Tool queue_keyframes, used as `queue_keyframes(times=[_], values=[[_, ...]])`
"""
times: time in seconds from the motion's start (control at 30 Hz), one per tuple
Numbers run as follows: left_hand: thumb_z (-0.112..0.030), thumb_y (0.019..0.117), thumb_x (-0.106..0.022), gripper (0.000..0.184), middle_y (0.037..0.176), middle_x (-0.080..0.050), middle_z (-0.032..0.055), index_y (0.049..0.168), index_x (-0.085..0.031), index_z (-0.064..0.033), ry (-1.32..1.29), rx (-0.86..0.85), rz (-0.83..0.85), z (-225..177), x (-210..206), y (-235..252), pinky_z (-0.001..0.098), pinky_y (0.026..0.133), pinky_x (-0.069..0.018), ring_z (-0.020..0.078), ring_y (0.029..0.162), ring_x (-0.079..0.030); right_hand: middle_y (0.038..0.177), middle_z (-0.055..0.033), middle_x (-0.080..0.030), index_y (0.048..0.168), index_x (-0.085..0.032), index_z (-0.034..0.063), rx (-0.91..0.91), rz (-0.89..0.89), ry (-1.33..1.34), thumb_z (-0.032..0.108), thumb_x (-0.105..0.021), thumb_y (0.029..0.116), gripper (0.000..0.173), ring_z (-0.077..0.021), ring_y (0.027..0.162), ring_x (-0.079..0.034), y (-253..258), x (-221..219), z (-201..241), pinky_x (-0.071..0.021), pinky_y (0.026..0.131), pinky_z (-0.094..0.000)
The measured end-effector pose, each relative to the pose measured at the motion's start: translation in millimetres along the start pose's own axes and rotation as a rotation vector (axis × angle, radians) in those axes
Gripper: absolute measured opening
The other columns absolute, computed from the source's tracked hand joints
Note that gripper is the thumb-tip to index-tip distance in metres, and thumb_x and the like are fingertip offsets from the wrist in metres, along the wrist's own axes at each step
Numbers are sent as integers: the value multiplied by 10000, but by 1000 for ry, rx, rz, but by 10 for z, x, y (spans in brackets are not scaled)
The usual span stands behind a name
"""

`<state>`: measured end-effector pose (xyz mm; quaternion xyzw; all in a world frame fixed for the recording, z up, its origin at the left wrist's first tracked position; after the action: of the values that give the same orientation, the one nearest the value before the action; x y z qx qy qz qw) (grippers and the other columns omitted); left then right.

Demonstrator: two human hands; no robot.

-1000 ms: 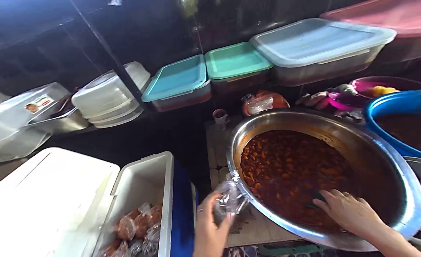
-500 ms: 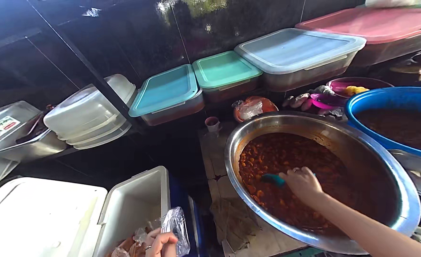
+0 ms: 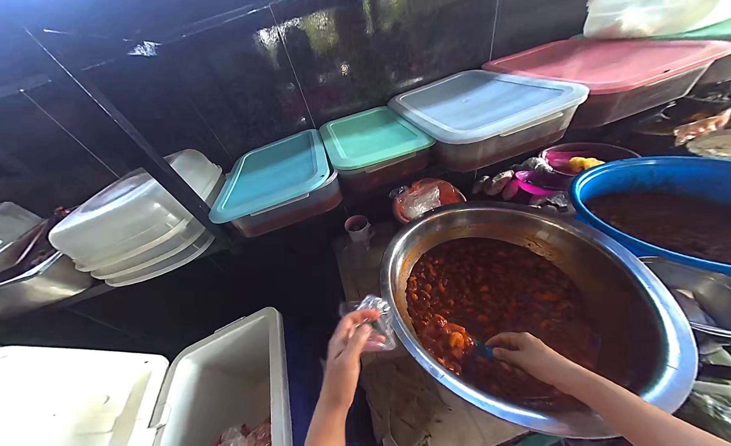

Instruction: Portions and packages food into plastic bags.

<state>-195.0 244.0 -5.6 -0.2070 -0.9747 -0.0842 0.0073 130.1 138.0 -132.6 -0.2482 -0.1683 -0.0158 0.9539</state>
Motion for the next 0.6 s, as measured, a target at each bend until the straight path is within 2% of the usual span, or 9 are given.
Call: queue_keyframes(times=[0.07,0.13,0.23,0.27,0.37,0.43,0.5,0.53,0.6], values=[[-291,1032,-452,455,1305,-615,145,1357,-545,14,103,129,181,87,-354,326,383,865,-584,201,1008,-684,913,-90,-684,1228,-673,20,43,-74,-55,135,-601,1037,234,-134,725,-607,-18,212,136,-511,687,-308],[-366,1063,-432,533,1480,-506,172,1484,-459,-41,191,220,330,276,-689,590,437,992,-520,250,1230,-600,939,-108,-686,1232,-679,30,67,-146,-129,146,-599,1037,240,-160,762,-616,-24,447,291,-516,728,-347],[-405,1106,-310,596,1674,-239,159,1616,-276,-97,197,295,429,541,-1037,762,496,1227,-256,286,1533,-268,984,-129,-691,1247,-679,34,53,-163,-240,160,-574,1055,253,-187,803,-622,-83,721,597,-516,779,-383],[-449,1105,-265,614,1702,-153,135,1644,-205,-162,163,339,426,554,-1121,763,525,1215,-264,301,1550,-216,1001,-135,-694,1251,-681,37,46,-148,-272,164,-567,1059,257,-192,817,-624,-101,787,687,-514,794,-389],[-582,1075,-186,641,1693,-167,153,1654,-82,-327,48,423,361,539,-1313,740,539,932,-551,363,1323,-544,958,-110,-691,1230,-706,65,40,-102,-369,177,-570,1056,248,-172,782,-603,-101,891,866,-502,772,-377],[-574,1076,-164,628,1641,-279,202,1646,-2,-368,-11,431,378,551,-1392,716,507,834,-587,357,1127,-659,960,-113,-691,1223,-717,88,34,-61,-476,205,-568,1058,251,-193,801,-612,-89,880,986,-503,784,-410],[-576,1074,-144,627,1433,-496,283,1638,44,-379,-67,433,355,530,-1469,686,461,711,-609,333,821,-713,1071,-140,-723,1220,-735,131,17,-50,-663,244,-569,1051,263,-285,962,-671,-102,819,1164,-507,889,-533],[-578,1070,-128,631,1417,-509,283,1634,74,-378,-96,417,353,512,-1501,675,435,687,-617,307,750,-715,1141,-151,-727,1225,-738,153,1,-57,-784,261,-570,1040,273,-338,1074,-673,-139,757,1283,-483,952,-601],[-561,1072,-125,638,1500,-430,274,1632,99,-354,-165,372,323,491,-1547,650,421,683,-618,284,747,-713,1191,-150,-719,1227,-727,150,-8,-85,-1033,247,-565,1017,282,-369,1164,-644,-233,576,1528,-415,1037,-624]])
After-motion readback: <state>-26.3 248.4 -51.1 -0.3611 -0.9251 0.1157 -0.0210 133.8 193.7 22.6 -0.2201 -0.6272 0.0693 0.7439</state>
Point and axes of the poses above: each hand's wrist, its own y-axis towards the middle knuckle, its own x-axis out of the back of the hand, z = x × y, the point moved 4 cm from there along y, towards the middle knuckle
